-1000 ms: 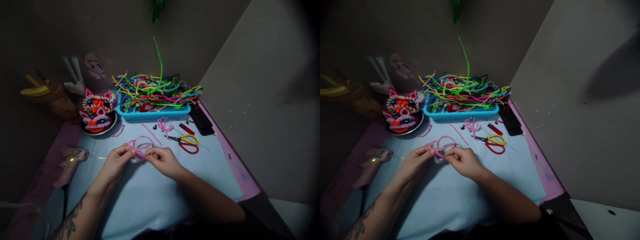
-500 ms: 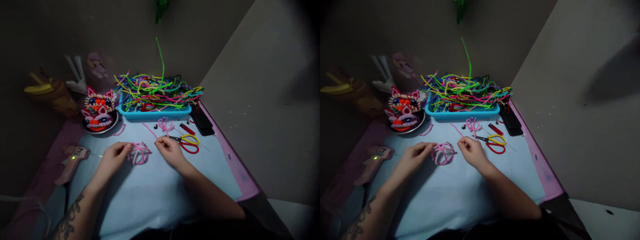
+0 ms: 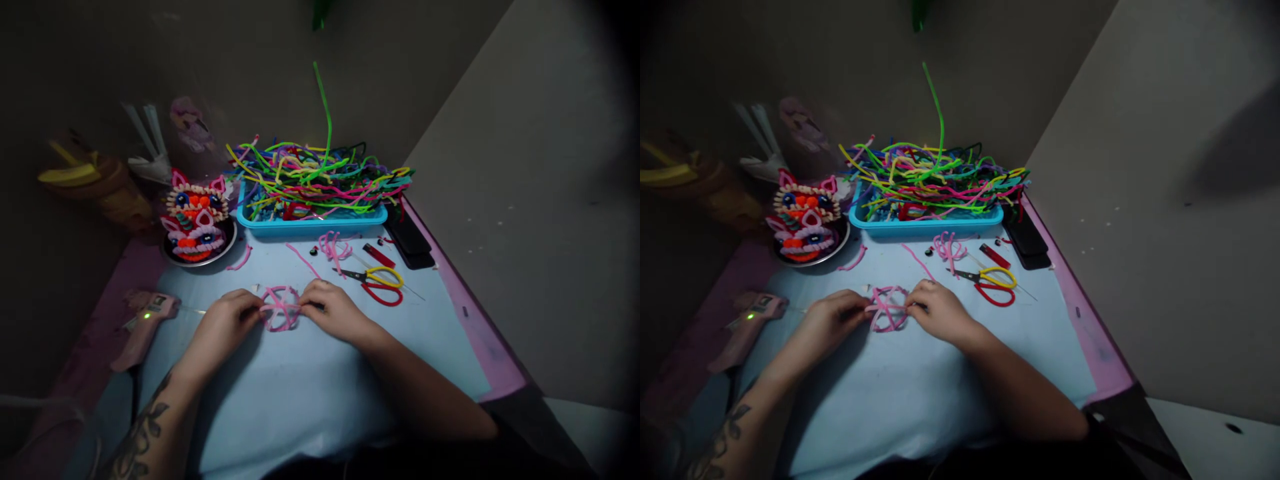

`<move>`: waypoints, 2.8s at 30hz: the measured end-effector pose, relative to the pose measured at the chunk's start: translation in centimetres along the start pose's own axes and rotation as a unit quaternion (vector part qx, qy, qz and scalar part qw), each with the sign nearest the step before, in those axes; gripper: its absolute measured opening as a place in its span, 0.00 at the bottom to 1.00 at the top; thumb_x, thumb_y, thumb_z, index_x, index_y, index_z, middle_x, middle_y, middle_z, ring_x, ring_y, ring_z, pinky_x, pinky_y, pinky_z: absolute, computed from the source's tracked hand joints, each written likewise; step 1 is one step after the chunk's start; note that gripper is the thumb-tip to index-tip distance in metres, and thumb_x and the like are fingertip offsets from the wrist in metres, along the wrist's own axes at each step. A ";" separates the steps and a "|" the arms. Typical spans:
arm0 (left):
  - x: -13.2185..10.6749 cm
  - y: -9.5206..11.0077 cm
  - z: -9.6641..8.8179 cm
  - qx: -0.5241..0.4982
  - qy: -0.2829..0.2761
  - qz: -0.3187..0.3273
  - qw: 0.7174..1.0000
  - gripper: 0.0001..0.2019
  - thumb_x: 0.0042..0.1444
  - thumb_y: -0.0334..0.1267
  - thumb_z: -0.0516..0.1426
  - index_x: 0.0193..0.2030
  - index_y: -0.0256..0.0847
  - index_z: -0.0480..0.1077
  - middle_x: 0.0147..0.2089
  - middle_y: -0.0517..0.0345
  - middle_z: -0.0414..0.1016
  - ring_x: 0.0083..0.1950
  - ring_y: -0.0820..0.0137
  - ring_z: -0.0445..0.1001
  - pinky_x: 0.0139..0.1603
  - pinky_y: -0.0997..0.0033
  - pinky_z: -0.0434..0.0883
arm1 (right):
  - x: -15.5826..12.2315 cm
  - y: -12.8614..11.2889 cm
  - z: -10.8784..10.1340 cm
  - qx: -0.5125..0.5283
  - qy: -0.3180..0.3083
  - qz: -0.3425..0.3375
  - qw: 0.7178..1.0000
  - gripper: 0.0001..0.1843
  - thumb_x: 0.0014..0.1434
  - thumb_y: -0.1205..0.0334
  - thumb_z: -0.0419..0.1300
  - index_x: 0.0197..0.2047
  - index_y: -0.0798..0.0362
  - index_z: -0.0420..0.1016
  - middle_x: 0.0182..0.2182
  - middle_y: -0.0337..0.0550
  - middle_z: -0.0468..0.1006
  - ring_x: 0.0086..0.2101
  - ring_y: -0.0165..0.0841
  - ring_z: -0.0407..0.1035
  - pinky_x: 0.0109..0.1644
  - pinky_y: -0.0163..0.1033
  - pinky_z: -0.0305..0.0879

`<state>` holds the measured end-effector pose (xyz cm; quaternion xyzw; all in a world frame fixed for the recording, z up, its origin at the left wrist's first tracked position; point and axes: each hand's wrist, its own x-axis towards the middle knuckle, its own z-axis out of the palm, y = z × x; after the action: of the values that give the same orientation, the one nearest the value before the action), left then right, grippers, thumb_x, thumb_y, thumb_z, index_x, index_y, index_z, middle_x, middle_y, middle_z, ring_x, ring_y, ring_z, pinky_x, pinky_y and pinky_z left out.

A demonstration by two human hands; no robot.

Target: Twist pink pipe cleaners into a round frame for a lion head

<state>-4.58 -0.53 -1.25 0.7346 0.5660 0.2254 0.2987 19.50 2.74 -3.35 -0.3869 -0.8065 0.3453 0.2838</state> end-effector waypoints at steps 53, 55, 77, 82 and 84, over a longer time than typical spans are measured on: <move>0.6 2.5 1.2 -0.410 -0.044 -0.131 0.902 0.16 0.47 0.49 0.65 0.35 0.37 0.75 0.28 0.58 0.75 0.28 0.72 0.69 0.29 0.72 0.65 | 1.1 -2.2 -0.2 0.031 0.065 -0.197 0.978 0.11 0.61 0.70 0.59 0.43 0.47 0.80 0.35 0.42 0.75 0.38 0.31 0.71 0.44 0.38 0.70; 0.5 2.6 1.2 -0.416 -0.014 -0.127 0.900 0.15 0.47 0.48 0.65 0.34 0.38 0.75 0.28 0.58 0.75 0.28 0.72 0.70 0.31 0.71 0.66 | 1.1 -2.6 -0.2 0.054 0.068 -0.141 0.986 0.11 0.59 0.68 0.61 0.45 0.48 0.79 0.37 0.43 0.76 0.39 0.32 0.72 0.44 0.39 0.70; -0.4 3.8 1.6 0.002 0.237 0.170 0.957 0.03 0.58 0.32 0.59 0.37 0.42 0.74 0.32 0.58 0.79 0.38 0.67 0.75 0.45 0.63 0.69 | -0.2 -4.2 -0.2 -0.110 0.226 -0.123 0.960 0.04 0.56 0.65 0.62 0.33 0.46 0.77 0.45 0.45 0.71 0.49 0.43 0.63 0.57 0.54 0.62; -0.8 3.7 2.1 0.085 0.259 0.203 0.941 0.06 0.57 0.29 0.59 0.39 0.42 0.72 0.33 0.57 0.80 0.39 0.66 0.75 0.45 0.62 0.67 | -0.3 -4.6 0.4 -0.115 0.245 -0.092 0.958 0.05 0.57 0.65 0.62 0.33 0.45 0.79 0.49 0.45 0.70 0.52 0.44 0.61 0.58 0.55 0.60; -0.8 3.7 2.2 0.103 0.263 0.219 0.934 0.07 0.57 0.28 0.59 0.41 0.43 0.72 0.34 0.57 0.80 0.40 0.66 0.75 0.46 0.62 0.66 | -0.2 -4.6 0.6 -0.118 0.252 -0.084 0.957 0.05 0.57 0.65 0.63 0.33 0.45 0.79 0.50 0.45 0.70 0.52 0.44 0.61 0.59 0.55 0.60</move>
<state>-0.72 -2.41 -0.28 0.7815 0.4696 0.4108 0.0045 17.22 0.21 -0.16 -0.4234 -0.7733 0.1137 0.4581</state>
